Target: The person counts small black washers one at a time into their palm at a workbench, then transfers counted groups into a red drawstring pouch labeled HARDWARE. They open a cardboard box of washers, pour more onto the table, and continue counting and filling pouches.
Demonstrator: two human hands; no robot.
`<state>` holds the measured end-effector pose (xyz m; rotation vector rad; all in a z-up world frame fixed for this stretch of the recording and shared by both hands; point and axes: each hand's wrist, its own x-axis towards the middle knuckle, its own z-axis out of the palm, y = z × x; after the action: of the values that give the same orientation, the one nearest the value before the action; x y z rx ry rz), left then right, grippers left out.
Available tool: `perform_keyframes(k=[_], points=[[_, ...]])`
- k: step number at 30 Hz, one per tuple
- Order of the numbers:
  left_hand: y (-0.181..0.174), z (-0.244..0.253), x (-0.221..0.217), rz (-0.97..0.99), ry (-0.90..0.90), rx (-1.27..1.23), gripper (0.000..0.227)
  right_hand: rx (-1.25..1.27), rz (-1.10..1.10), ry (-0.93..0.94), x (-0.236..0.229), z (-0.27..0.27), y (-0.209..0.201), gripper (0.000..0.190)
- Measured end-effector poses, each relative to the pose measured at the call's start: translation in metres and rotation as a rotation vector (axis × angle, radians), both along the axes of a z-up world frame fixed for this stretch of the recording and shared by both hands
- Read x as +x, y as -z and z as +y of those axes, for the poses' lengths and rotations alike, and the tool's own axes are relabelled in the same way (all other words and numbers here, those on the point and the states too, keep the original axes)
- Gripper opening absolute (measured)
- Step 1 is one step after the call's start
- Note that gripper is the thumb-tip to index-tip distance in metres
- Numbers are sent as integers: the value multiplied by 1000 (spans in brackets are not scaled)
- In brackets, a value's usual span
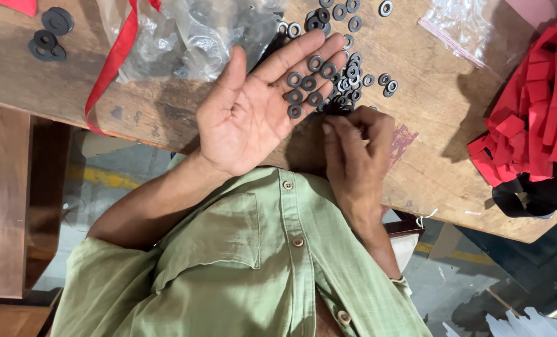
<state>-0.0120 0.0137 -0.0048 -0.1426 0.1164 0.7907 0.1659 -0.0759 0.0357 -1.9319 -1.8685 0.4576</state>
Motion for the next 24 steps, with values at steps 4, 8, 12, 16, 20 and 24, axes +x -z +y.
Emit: perform_keyframes(k=[4,8,12,16,20,24], points=[[1,-6,1,63,9,181,79,8,249,156,-2,-2,-8,8],[2,-12,6,61,3,196,78,-58,463,233,-7,1,-12,5],[2,-15,9,54,-40,188,77,-141,686,355,-13,1,-3,12],[2,-16,9,51,-63,187,77,-193,787,433,-13,3,-1,17],[2,-15,11,46,-66,191,77,-229,834,472,-13,4,1,19],[1,-15,12,31,-70,173,76,-227,914,480,-13,2,4,22]])
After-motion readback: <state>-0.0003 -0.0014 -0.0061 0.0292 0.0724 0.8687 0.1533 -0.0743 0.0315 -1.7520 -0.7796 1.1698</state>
